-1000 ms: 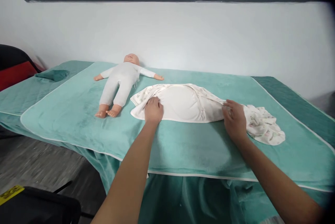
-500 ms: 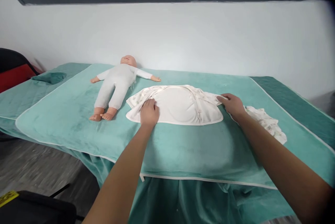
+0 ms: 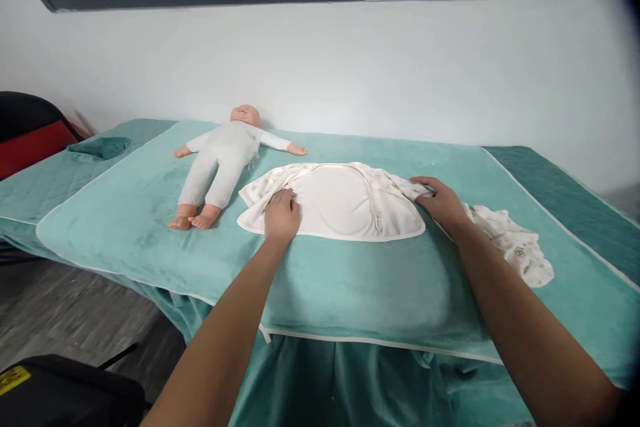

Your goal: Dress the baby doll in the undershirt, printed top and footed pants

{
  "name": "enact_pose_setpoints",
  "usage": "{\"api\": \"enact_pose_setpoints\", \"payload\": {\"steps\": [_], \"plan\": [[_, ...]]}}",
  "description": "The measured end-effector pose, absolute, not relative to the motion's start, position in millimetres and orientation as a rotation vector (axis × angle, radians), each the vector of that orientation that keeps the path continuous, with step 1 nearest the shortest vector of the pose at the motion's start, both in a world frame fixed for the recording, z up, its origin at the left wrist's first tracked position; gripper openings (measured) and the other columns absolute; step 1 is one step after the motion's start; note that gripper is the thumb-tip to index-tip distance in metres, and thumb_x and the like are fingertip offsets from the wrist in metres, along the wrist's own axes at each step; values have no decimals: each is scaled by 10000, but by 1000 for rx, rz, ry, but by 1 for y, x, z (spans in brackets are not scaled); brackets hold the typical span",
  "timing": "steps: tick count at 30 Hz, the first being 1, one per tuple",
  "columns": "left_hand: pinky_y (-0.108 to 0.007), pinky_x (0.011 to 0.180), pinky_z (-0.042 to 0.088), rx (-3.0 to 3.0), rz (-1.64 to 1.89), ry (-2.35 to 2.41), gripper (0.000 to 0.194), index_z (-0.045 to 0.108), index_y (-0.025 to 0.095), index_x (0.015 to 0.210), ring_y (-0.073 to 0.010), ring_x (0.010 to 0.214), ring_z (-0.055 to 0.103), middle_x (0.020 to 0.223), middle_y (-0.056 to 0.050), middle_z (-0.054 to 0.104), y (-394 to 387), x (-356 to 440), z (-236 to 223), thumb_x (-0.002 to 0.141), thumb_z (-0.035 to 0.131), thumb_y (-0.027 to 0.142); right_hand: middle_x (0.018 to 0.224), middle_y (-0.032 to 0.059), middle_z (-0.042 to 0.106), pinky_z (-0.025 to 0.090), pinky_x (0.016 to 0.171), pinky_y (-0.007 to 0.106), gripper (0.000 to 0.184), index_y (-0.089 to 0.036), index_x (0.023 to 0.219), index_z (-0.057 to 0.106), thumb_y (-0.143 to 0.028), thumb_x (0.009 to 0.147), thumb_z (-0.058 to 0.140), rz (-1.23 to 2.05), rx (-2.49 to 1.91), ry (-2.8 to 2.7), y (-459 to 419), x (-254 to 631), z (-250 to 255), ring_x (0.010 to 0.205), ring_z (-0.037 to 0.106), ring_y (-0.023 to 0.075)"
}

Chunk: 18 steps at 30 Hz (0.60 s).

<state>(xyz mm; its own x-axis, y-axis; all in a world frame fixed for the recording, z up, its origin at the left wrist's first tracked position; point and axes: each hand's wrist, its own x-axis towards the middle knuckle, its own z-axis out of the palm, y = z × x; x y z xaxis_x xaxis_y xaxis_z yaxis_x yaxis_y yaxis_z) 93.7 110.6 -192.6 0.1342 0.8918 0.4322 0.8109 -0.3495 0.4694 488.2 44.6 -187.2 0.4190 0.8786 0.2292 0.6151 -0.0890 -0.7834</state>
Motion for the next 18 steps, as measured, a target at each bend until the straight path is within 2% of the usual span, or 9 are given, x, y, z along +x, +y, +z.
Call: {"api": "enact_pose_setpoints", "payload": {"steps": [3,6,9,11,13,15,18], "plan": [[-427,1118,456,2281,1017,1712,313,647,188,1123,-261,1251,609,1252,-99,709,111,93,-193,896,437,144,928,34,746,502,806,321,322,-212,1011,771,-280,743,606,351,-1864,-1157,46,485,-185,832,633,199],[-429,1111,462,2285,1021,1715,310,651,193,1117,-262,1250,611,1240,-96,712,112,93,-195,893,442,144,786,30,709,484,660,287,246,-187,900,754,-299,758,587,307,-1847,-937,57,492,-186,738,594,185],[-426,1117,458,2290,1028,1716,308,655,192,1113,-262,1257,607,1252,-97,708,113,94,-196,894,444,147,706,36,659,480,563,289,195,-178,853,708,-288,752,583,273,-1856,-765,73,503,-190,641,572,179],[-426,1122,453,2290,1037,1716,307,657,188,1113,-264,1255,607,1256,-99,707,113,94,-197,895,444,147,729,46,654,507,556,298,203,-170,896,675,-253,760,549,249,-1865,-706,82,509,-191,626,592,178],[-431,1124,450,2283,1043,1717,309,656,183,1115,-266,1251,608,1253,-101,708,113,94,-197,894,445,145,856,84,679,554,636,327,258,-153,988,645,-230,790,498,176,-1863,-679,85,509,-193,708,640,189],[-430,1122,451,2274,1044,1717,310,656,183,1116,-265,1249,608,1251,-99,709,113,94,-197,891,447,140,1036,142,677,562,822,386,298,-140,1061,627,-236,834,460,44,-1858,-697,81,504,-192,895,661,219],[-411,1122,451,2264,1037,1717,308,656,184,1111,-251,1252,606,1250,-93,709,111,95,-196,892,446,135,1214,171,639,441,1065,411,294,-155,1079,645,-240,853,476,-134,-1832,-826,68,488,-189,1168,584,253]]}}
